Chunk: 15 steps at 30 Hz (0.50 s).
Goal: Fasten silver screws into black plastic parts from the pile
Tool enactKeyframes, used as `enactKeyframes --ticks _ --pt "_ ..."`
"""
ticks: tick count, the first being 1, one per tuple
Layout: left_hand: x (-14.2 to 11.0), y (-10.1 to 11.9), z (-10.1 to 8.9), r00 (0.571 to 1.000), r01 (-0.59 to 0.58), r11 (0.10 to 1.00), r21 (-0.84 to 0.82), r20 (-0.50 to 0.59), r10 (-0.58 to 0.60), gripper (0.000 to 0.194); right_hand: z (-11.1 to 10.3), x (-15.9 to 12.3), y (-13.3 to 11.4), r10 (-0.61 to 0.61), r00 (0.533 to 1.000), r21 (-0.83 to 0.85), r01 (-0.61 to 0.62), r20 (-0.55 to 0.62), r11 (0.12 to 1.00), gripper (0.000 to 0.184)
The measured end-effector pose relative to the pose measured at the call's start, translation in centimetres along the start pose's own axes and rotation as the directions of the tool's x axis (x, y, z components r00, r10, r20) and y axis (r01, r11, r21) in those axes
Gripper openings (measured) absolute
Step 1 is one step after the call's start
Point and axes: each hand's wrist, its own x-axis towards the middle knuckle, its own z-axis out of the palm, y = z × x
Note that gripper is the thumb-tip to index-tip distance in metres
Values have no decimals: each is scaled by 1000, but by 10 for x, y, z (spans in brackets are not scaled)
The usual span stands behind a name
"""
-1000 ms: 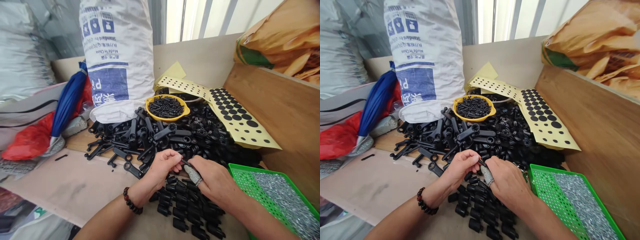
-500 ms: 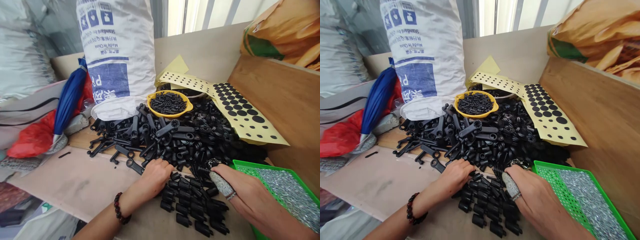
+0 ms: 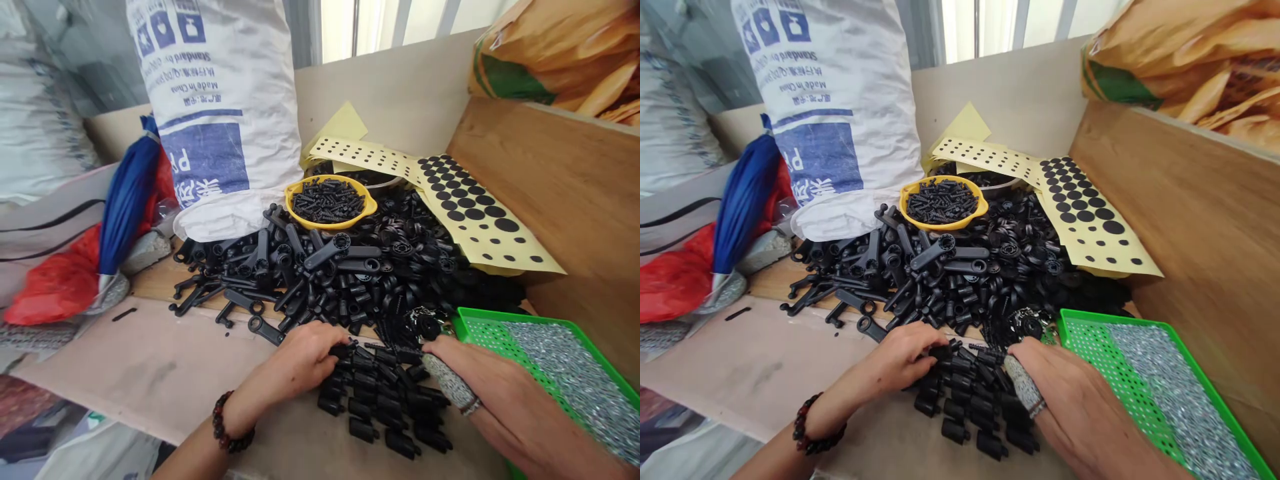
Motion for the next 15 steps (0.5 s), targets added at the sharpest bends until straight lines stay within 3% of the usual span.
enactKeyframes --ticks 7,15 --pt "-2 0 -2 993 -84 994 -66 73 89 31 -1 1 -3 -25 996 22 23 90 1000 17" --pt "-2 -3 -11 976 -173 973 -156 104 190 29 3 2 -7 -128 992 -39 127 -15 991 19"
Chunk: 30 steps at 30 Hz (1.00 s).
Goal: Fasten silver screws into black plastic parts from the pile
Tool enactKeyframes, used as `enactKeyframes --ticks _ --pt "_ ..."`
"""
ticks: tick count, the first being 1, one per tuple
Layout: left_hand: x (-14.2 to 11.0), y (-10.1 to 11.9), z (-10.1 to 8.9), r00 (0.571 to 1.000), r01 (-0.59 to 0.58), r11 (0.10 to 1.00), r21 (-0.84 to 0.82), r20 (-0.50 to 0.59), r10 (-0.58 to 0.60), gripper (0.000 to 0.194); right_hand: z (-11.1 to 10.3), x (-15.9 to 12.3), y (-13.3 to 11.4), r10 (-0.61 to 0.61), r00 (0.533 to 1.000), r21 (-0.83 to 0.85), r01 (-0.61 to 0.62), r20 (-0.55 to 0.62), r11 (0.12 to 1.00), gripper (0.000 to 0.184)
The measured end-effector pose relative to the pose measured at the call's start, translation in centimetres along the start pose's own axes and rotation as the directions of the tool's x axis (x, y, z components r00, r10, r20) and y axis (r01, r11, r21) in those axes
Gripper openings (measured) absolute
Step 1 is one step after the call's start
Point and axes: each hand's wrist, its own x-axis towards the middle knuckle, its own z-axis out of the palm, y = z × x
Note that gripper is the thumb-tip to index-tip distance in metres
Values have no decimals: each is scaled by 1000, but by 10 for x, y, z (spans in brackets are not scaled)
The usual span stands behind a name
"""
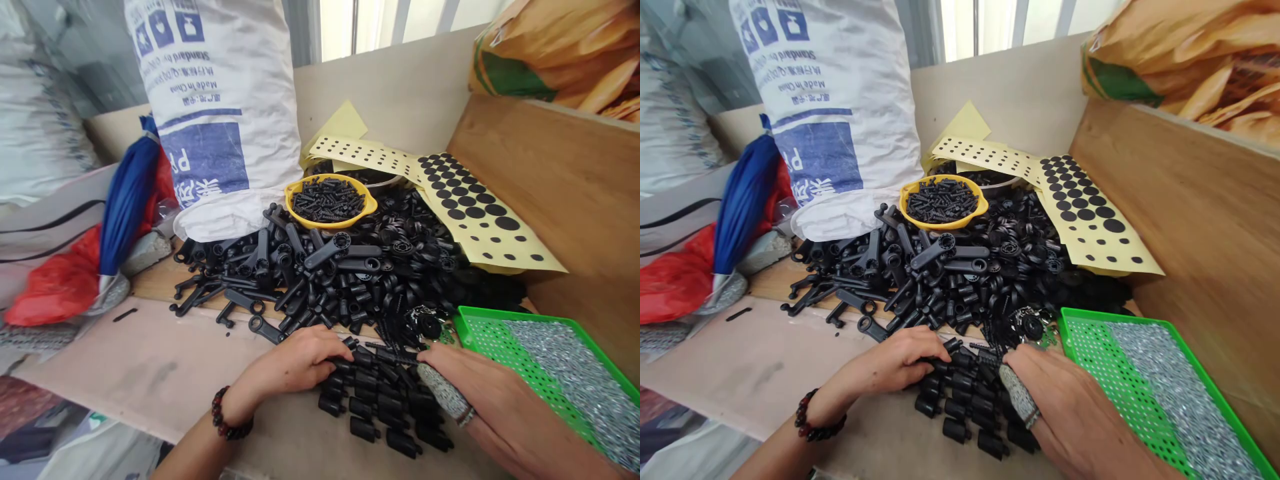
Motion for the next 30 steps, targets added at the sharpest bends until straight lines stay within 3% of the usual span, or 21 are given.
enactKeyframes --ticks 4,7,11,14,17,19,23,26,30 --pt "5 1 -5 999 18 1000 -11 -36 -18 28 0 0 1 27 999 20 -28 45 999 20" --pt "21 5 -4 991 50 986 159 -131 -29 23 3 -2 3 36 998 20 -37 44 999 21" --pt "54 11 6 983 159 812 562 -170 -75 14 9 -4 4 65 998 0 -65 3 998 19" --pt "72 11 11 980 180 743 645 -181 -81 12 5 -2 3 48 999 -7 -48 20 999 21" --pt "75 8 6 976 196 749 633 -202 -84 12 0 0 2 33 999 -14 -32 35 999 27" --pt "69 8 0 972 177 809 560 -231 -52 14 -1 0 2 52 999 -2 -52 -8 999 26" --pt "52 18 -8 960 -16 986 168 -274 62 17 4 -3 3 87 994 66 -83 -65 994 19" --pt "43 32 -6 952 -105 994 21 -287 107 19 8 -5 2 67 996 68 -63 -55 996 19" --pt "41 45 0 931 -222 975 -24 -303 205 23 8 -3 -2 -9 997 -27 7 -76 1000 21"
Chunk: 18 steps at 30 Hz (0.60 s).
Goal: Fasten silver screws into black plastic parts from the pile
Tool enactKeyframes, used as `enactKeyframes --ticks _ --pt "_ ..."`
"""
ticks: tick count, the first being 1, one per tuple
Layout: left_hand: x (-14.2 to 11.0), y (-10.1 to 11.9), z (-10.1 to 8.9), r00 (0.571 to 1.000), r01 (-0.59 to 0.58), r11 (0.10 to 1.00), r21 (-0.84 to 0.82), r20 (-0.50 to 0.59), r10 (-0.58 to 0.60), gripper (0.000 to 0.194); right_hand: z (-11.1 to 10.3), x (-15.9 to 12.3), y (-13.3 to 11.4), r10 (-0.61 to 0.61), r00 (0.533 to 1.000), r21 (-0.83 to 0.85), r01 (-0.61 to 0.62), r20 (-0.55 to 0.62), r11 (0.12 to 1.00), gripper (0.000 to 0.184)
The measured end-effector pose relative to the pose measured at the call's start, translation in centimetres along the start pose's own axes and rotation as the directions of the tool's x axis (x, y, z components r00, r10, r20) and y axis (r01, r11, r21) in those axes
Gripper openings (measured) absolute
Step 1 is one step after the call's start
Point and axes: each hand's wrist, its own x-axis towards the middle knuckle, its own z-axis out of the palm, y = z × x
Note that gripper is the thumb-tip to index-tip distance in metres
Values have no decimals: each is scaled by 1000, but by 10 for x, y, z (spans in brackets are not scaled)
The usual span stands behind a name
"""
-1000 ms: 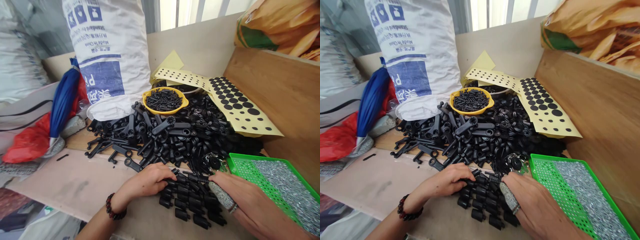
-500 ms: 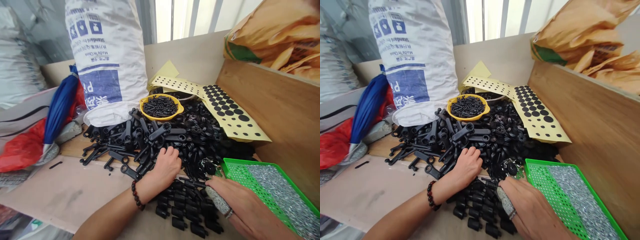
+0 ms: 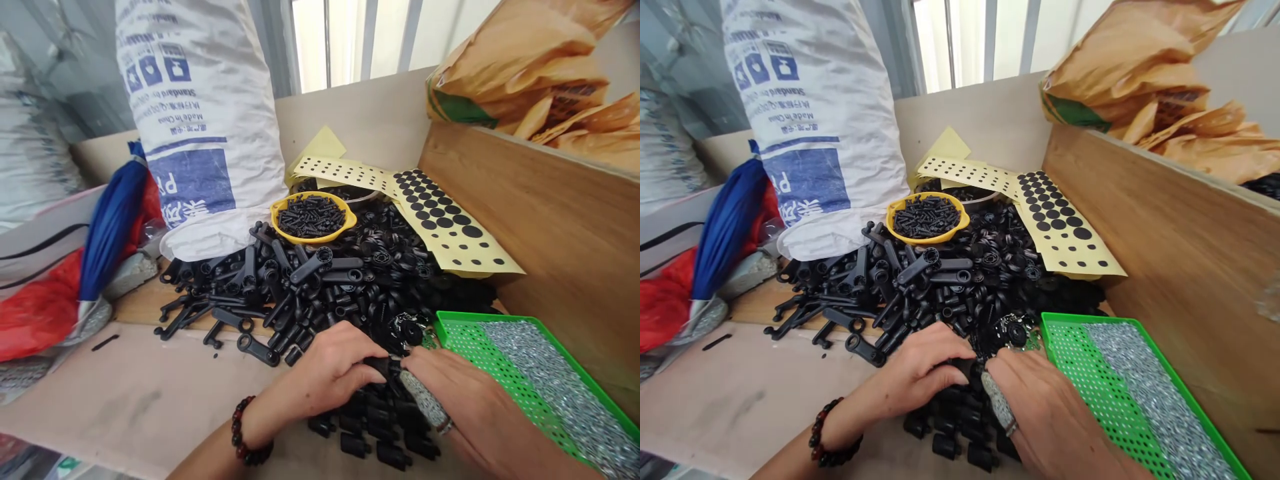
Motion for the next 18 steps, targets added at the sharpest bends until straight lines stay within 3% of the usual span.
enactKeyframes --ticks 3,9,14,18 --pt "-2 2 5 1000 -10 999 -42 -1 10 22 -3 2 -3 -60 998 -81 59 -9 995 24" --pt "-8 0 13 990 141 987 -81 -15 -143 20 -3 -4 -4 -91 993 -105 83 -75 991 23" --pt "-10 1 17 990 137 989 -64 -21 -139 21 10 -14 -2 -67 995 -92 60 -77 994 23" --pt "-10 4 18 995 69 997 -37 -65 -71 20 8 -12 -4 -51 996 47 55 -70 997 21"
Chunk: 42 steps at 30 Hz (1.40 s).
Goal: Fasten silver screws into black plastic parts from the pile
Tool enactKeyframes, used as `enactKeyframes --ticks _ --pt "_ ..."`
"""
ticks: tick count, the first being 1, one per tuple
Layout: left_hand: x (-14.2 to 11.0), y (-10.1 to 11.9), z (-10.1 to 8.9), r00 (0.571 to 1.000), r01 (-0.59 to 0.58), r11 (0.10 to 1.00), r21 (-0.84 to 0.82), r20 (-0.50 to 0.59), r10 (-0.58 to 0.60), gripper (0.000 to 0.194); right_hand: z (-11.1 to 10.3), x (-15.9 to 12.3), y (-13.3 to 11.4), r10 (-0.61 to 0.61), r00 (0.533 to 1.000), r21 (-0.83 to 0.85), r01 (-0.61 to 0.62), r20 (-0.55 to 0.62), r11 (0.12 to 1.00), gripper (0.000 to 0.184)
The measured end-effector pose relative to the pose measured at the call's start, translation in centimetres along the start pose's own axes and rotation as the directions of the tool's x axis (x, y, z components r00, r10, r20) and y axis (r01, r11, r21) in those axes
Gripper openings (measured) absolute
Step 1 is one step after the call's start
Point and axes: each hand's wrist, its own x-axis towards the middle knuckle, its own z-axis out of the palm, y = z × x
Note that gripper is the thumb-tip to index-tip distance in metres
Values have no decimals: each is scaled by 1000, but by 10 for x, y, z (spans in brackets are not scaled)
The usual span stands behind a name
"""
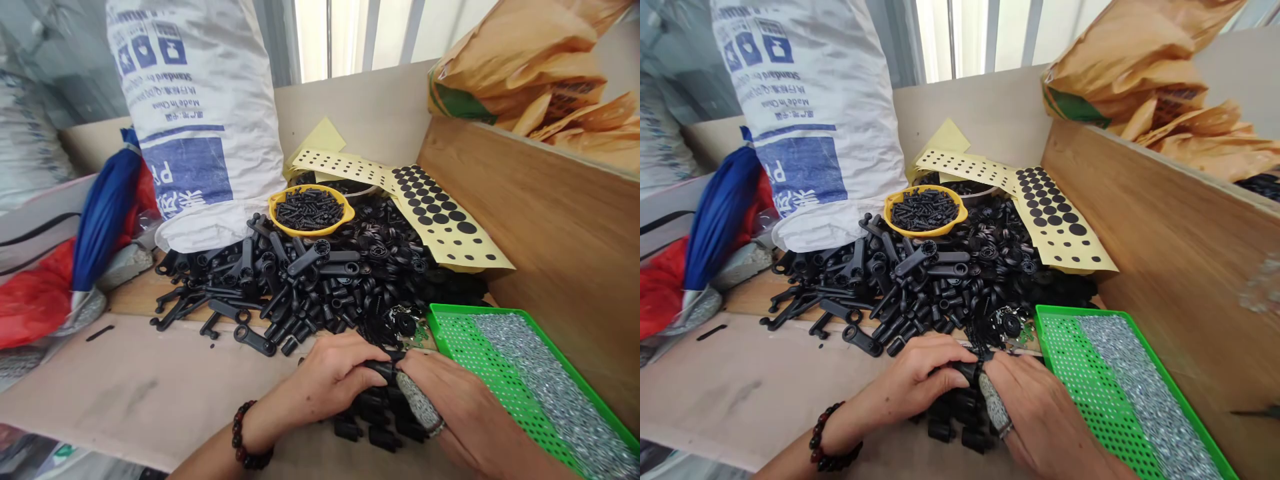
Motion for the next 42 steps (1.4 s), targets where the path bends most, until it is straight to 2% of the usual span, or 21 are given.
enactKeyframes --ticks 4,7,9,12,14,17,21,24,26,30,37,42 --pt "-1 2 3 990 -121 990 77 -61 126 20 -10 9 -8 76 992 197 -94 97 976 20" --pt "-1 2 5 982 -161 983 94 -83 168 21 -9 6 -10 85 994 256 -100 69 961 20" --pt "-1 3 5 990 -113 993 43 -86 116 21 -3 0 -8 45 999 178 -44 -1 983 17" --pt "-1 5 5 1000 0 998 -67 -28 -2 20 6 -9 -4 -34 998 22 36 -58 999 14" --pt "-1 6 4 1000 29 994 -107 12 -27 19 8 -11 -2 -53 997 17 54 -55 998 15" --pt "-3 7 5 1000 5 995 -98 16 -4 23 6 -7 -4 -26 999 100 29 -27 995 15" --pt "-5 7 7 994 -109 994 0 -14 109 31 -1 1 -10 52 997 288 -69 65 955 18" --pt "-6 6 8 988 -156 986 64 5 156 29 -1 2 -12 82 989 368 -123 124 922 20" --pt "-6 6 7 988 -151 985 83 34 148 26 2 -1 -12 76 992 341 -107 103 934 20" --pt "-6 3 9 988 -136 986 93 84 128 23 12 -10 -9 51 999 179 -54 17 982 18" --pt "-9 6 17 992 -64 993 95 110 53 20 15 -27 -3 44 999 5 -44 33 999 17" --pt "-7 8 20 994 -53 995 90 97 44 21 10 -21 -5 72 997 111 -75 31 991 16"
